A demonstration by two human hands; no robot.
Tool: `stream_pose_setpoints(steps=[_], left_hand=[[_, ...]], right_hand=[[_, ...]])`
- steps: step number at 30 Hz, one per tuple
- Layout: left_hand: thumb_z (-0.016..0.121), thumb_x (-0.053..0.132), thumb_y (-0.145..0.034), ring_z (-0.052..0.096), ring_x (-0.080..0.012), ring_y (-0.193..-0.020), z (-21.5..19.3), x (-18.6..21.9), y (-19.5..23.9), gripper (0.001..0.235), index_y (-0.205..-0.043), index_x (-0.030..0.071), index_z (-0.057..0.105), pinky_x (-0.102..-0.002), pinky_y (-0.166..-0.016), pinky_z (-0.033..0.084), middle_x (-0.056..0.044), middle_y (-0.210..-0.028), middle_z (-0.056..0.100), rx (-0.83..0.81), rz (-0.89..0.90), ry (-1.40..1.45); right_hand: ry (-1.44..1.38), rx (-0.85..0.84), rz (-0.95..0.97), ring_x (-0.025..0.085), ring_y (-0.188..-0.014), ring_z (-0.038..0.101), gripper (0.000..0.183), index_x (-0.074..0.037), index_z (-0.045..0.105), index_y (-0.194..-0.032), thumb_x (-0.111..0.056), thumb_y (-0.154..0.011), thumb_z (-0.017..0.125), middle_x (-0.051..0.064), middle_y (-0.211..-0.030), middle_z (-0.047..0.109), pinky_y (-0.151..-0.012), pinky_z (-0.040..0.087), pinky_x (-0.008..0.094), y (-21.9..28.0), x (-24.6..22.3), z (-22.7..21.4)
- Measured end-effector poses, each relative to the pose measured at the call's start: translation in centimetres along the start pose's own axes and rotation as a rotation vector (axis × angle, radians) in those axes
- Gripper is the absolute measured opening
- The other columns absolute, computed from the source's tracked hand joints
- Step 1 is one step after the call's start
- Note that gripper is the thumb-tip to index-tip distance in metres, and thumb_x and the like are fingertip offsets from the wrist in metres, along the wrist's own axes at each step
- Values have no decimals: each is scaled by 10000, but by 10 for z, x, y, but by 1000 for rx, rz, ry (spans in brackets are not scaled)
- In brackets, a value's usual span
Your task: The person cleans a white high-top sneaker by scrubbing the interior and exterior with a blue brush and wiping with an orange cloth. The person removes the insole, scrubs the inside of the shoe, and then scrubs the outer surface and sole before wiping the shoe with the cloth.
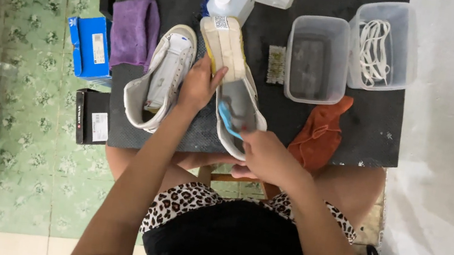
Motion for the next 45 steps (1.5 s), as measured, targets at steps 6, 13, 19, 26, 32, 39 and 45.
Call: stream_pose_setpoints(steps=[6,13,19,26,32,39,45], left_hand=[[605,444,-1042,687,-442,-1007,6,0,-3,513,-1222,-34,556,-519,-848,583,-227,-997,641,3,15,22],[831,175,-887,685,-271,-1106,-44,61,26,387,-1149,-34,636,-456,-931,554,-215,-1064,729,118,-53,704],[826,143,-882,737,-236,-1003,-76,91,61,188,-1053,115,752,-374,-876,550,-102,-948,780,185,16,647],[793,108,-879,752,-250,-931,-104,112,93,150,-1012,166,757,-340,-838,546,-48,-909,790,96,75,508],[752,36,-796,737,-348,-969,-71,97,118,256,-1020,159,730,-461,-952,546,-79,-943,788,11,118,445],[726,265,-772,724,-367,-1004,-61,101,126,223,-979,191,690,-600,-1192,290,-80,-955,771,-133,146,182],[658,314,-760,726,-344,-995,-45,96,118,187,-895,189,684,-654,-1190,254,-64,-908,758,-177,103,54]], right_hand=[[184,125,-13,419,-824,744,282,-48,779,-799,-187,-883,548,212,-735,730,-739,579,503,-37,44,40],[50,171,-14,476,-931,710,366,-91,763,-1200,-147,-901,559,244,-955,757,-768,590,499,18,22,7],[50,316,-81,412,-918,722,511,-170,653,-1403,-184,-898,578,176,-990,744,-738,580,459,42,37,32],[47,405,42,455,-862,675,480,38,546,-1438,-128,-993,478,261,-1013,660,-700,582,460,71,35,47],[206,491,-26,462,-937,674,491,10,525,-1457,-149,-997,454,227,-1070,627,-710,600,490,70,46,69],[101,486,-23,415,-934,687,490,48,556,-1436,-104,-981,457,212,-1074,644,-769,594,448,62,52,72],[172,540,-78,454,-933,679,464,82,592,-1383,-73,-953,510,240,-1037,651,-786,572,512,60,58,72]])
Point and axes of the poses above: each hand's wrist, its own y-axis away from the middle knuckle, its own z-axis out of the palm, x = y × z, the point moved 3 cm from there along -y, towards the middle knuckle
